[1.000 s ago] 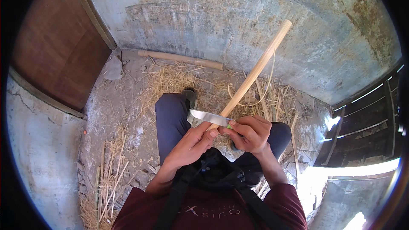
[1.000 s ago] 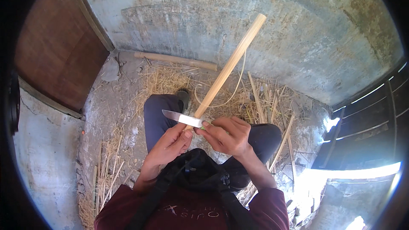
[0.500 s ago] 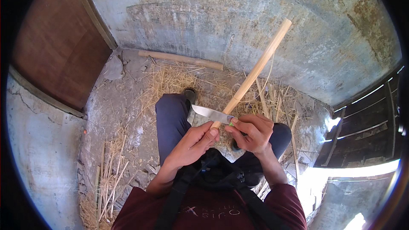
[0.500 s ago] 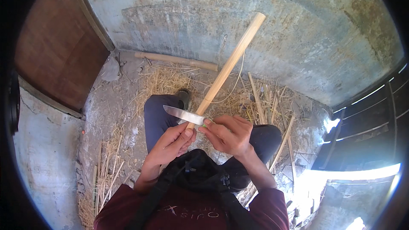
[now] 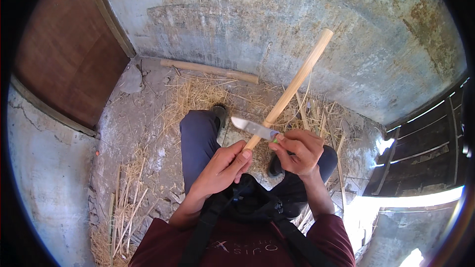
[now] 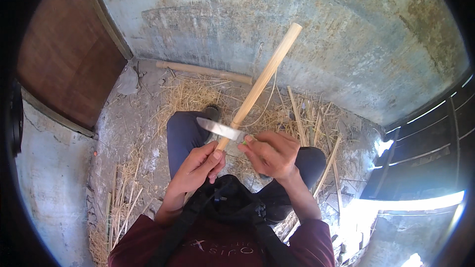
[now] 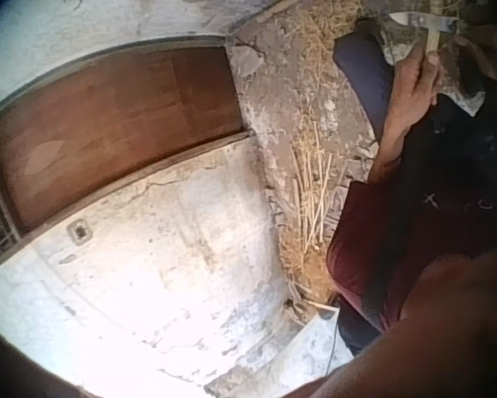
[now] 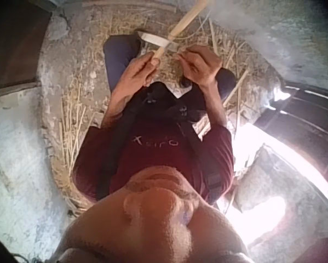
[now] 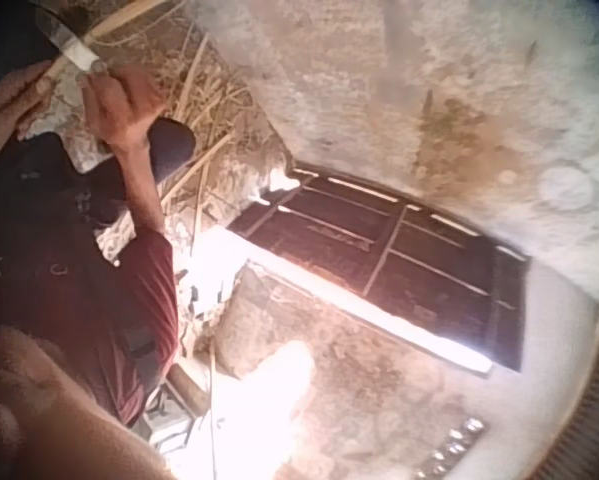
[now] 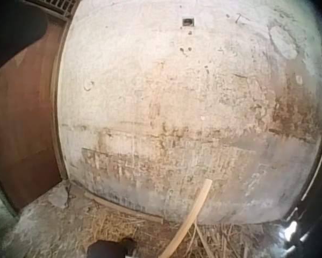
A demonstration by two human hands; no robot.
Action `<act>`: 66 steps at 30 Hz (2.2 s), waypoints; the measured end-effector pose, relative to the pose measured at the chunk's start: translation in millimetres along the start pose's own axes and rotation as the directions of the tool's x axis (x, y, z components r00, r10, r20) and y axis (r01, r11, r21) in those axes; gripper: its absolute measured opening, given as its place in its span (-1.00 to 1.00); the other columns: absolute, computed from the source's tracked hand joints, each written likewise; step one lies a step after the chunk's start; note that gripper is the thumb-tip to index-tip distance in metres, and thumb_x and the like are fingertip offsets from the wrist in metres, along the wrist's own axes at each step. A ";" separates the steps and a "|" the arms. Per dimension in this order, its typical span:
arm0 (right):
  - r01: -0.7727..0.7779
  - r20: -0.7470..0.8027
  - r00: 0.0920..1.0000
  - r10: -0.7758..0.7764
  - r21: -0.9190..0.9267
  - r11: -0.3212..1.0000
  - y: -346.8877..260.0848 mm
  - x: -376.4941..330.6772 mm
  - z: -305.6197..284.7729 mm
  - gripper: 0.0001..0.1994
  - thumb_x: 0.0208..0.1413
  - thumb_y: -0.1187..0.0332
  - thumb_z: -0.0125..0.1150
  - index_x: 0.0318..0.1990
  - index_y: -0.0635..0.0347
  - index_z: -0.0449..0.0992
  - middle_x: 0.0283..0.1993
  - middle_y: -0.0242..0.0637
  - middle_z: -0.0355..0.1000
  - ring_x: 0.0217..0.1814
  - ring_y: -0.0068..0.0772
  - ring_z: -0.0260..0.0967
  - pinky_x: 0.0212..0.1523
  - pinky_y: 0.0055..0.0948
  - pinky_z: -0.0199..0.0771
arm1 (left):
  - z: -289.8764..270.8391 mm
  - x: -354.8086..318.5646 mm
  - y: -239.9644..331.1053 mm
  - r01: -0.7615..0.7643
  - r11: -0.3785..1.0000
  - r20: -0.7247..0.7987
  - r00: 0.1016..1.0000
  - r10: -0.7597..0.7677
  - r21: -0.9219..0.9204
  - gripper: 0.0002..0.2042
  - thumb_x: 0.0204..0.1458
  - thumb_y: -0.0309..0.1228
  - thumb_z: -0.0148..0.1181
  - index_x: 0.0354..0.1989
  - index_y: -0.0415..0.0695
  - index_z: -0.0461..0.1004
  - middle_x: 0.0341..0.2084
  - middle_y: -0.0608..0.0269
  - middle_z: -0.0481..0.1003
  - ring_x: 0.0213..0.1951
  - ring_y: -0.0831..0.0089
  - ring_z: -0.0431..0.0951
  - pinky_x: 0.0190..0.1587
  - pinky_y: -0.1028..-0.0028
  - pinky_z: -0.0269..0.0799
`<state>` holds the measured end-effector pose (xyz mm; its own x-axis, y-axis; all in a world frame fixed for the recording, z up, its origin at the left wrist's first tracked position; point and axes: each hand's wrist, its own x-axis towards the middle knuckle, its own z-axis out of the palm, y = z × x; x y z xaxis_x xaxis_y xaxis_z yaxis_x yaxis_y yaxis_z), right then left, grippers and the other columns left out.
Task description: The person whittles a long wooden rod using a knife, removing thin strips of wood from the surface.
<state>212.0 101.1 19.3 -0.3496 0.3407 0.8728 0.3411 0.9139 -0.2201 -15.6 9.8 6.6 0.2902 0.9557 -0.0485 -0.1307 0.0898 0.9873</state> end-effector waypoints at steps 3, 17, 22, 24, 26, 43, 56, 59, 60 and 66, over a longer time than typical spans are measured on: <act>0.043 0.038 0.998 -0.042 -0.027 0.999 -0.8 2.3 -4.2 -0.71 -0.11 0.33 0.73 -0.27 0.11 0.71 -0.44 -0.34 0.56 -0.59 -0.43 0.46 -0.60 -0.46 0.33 | 3.1 5.2 3.3 -0.068 0.997 0.024 0.997 0.068 0.019 -0.68 0.56 -0.22 -0.02 -0.23 -0.21 0.36 -0.56 0.43 0.29 -0.54 0.63 0.22 -0.48 0.45 0.16; 0.049 -0.076 0.996 -0.056 -0.091 0.995 27.2 30.1 -30.7 -0.74 -0.10 0.33 0.72 -0.34 0.10 0.68 -0.49 -0.31 0.53 -0.62 -0.42 0.41 -0.63 -0.44 0.28 | 6.9 -0.4 -0.9 -0.077 0.986 -0.031 0.996 0.082 0.149 -0.67 0.54 -0.26 0.00 -0.29 -0.22 0.34 -0.61 0.37 0.24 -0.56 0.54 0.18 -0.47 0.39 0.15; -0.008 -0.068 0.998 0.006 -0.030 1.000 33.3 42.9 -39.9 -0.77 -0.04 0.42 0.66 -0.40 0.17 0.62 -0.45 -0.24 0.61 -0.57 -0.37 0.53 -0.59 -0.45 0.39 | 6.5 -3.1 -2.4 -0.121 0.967 -0.050 0.990 0.135 0.223 -0.66 0.53 -0.23 0.01 -0.27 -0.23 0.37 -0.64 0.32 0.22 -0.58 0.50 0.16 -0.49 0.34 0.13; 0.052 0.010 0.999 -0.052 -0.056 0.997 31.3 45.1 -42.1 -0.77 -0.03 0.44 0.65 -0.42 0.20 0.60 -0.44 -0.22 0.62 -0.56 -0.36 0.55 -0.59 -0.43 0.41 | 6.3 -4.4 -1.6 -0.114 0.959 -0.071 0.988 0.137 0.259 -0.67 0.52 -0.23 0.02 -0.25 -0.24 0.38 -0.65 0.28 0.21 -0.59 0.47 0.16 -0.50 0.32 0.12; 0.013 -0.083 0.996 -0.021 -0.097 0.995 43.3 50.3 -46.9 -0.78 -0.04 0.43 0.66 -0.42 0.20 0.62 -0.46 -0.24 0.60 -0.56 -0.38 0.53 -0.59 -0.44 0.39 | 7.9 -5.9 -1.1 -0.094 0.941 -0.088 0.988 0.129 0.324 -0.69 0.52 -0.25 0.03 -0.23 -0.25 0.38 -0.67 0.23 0.19 -0.61 0.44 0.15 -0.51 0.30 0.12; 0.110 -0.060 0.992 -0.115 -0.087 0.990 42.7 60.3 -47.0 -0.79 -0.09 0.29 0.70 -0.38 0.11 0.75 -0.52 -0.38 0.52 -0.63 -0.51 0.39 -0.64 -0.49 0.24 | 14.4 -5.8 6.5 -0.138 0.892 -0.161 0.961 0.226 0.431 -0.70 0.49 -0.30 0.06 -0.29 -0.26 0.41 -0.71 0.19 0.20 -0.70 0.37 0.23 -0.56 0.31 0.10; 0.241 0.086 0.969 -0.231 -0.142 0.960 8.4 55.7 -35.0 -0.72 -0.15 0.26 0.73 -0.29 0.04 0.74 -0.48 -0.41 0.56 -0.63 -0.52 0.41 -0.62 -0.53 0.28 | 15.5 -7.8 10.9 -0.208 0.862 -0.150 0.940 0.307 0.462 -0.76 0.45 -0.35 0.11 -0.22 -0.28 0.39 -0.74 0.05 0.21 -0.73 0.05 0.30 -0.58 0.21 0.13; 0.219 0.096 0.974 -0.206 -0.151 0.964 8.5 57.6 -38.0 -0.73 -0.14 0.27 0.72 -0.30 0.05 0.73 -0.49 -0.41 0.55 -0.63 -0.50 0.42 -0.62 -0.52 0.27 | 15.1 -8.8 13.4 -0.206 0.857 -0.153 0.939 0.310 0.472 -0.76 0.45 -0.35 0.11 -0.23 -0.27 0.39 -0.74 0.05 0.21 -0.73 0.05 0.31 -0.58 0.21 0.14; 0.222 0.085 0.974 -0.212 -0.141 0.965 10.6 56.9 -37.2 -0.72 -0.12 0.26 0.72 -0.26 0.03 0.74 -0.48 -0.42 0.53 -0.63 -0.52 0.39 -0.63 -0.53 0.25 | 15.1 -9.2 13.7 -0.202 0.858 -0.156 0.939 0.307 0.472 -0.76 0.45 -0.35 0.11 -0.23 -0.27 0.38 -0.74 0.05 0.21 -0.73 0.05 0.31 -0.58 0.21 0.14; 0.190 0.016 0.982 -0.190 -0.142 0.971 21.5 57.0 -41.7 -0.74 -0.10 0.25 0.72 -0.27 0.06 0.76 -0.50 -0.38 0.52 -0.66 -0.54 0.34 -0.65 -0.51 0.21 | 15.9 -11.9 14.1 -0.184 0.857 -0.166 0.941 0.295 0.481 -0.76 0.45 -0.35 0.12 -0.26 -0.26 0.38 -0.74 0.07 0.20 -0.74 0.07 0.30 -0.58 0.21 0.13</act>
<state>235.8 130.9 82.4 -0.4220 0.1647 0.8915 0.3890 0.9211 0.0140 -5.8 -4.8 23.5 0.0776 0.9724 0.2202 0.2905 -0.2334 0.9280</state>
